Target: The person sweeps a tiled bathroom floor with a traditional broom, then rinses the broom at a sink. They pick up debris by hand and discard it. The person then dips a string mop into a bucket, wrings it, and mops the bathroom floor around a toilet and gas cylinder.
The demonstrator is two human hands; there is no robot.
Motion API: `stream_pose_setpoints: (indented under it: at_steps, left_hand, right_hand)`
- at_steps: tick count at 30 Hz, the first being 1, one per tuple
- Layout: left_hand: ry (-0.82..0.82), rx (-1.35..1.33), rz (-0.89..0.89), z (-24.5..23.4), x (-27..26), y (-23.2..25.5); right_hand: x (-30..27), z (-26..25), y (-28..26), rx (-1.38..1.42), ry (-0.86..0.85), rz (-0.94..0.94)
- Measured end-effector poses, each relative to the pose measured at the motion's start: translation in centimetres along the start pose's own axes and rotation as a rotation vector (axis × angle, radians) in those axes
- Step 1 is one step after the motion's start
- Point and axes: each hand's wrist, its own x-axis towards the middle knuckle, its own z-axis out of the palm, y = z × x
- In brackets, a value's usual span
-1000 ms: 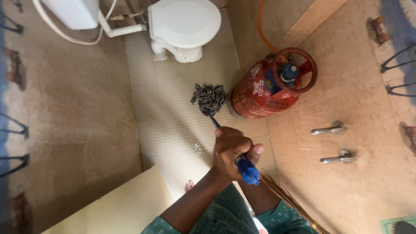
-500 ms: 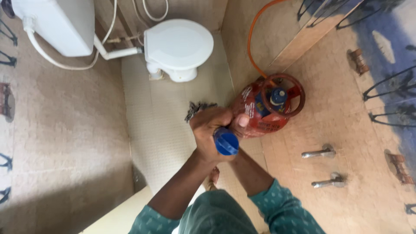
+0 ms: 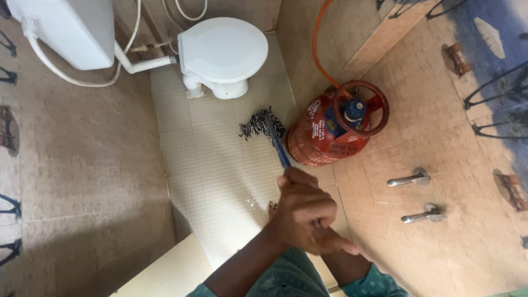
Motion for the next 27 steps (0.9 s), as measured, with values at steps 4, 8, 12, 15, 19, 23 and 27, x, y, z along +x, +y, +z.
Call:
stream_pose_setpoints:
  at_steps: [4,8,12,15,19,23,27]
  left_hand:
    - [-0.098,-0.015,-0.118,1.0,-5.8,0.7]
    - [-0.176,-0.011,-0.154,1.5,-12.4,-4.2]
    - [-0.135,0.114,-0.346,1.2,-13.5,-8.3]
    - [0.032,0.202,-0.343,-0.5,-7.0,-6.4]
    - [-0.011,0.135,-0.484,-0.6,-0.6,-0.3]
    - [0.136,0.081,-0.149,1.7,1.4,-2.4]
    - [0.223,0.104,-0.034,3.8,0.4,-7.5]
  right_hand:
    - [-1.0,6.8,5.0,2.815,-0.361,-0.480]
    - [-1.2,6.5,0.0,2.757,-0.131,-0.326]
    - [-1.1,6.9,-3.9,2.524,-0.405,-0.405]
    - [1.1,5.4,-4.7,2.697,-0.439,-0.304]
    - [1.4,6.6,0.1,3.005,-0.554,-0.199]
    - [3.7,7.0,1.2,3.108,-0.551,-0.216]
    - [6.1,9.5,-1.7,3.166,-0.549,-0.172]
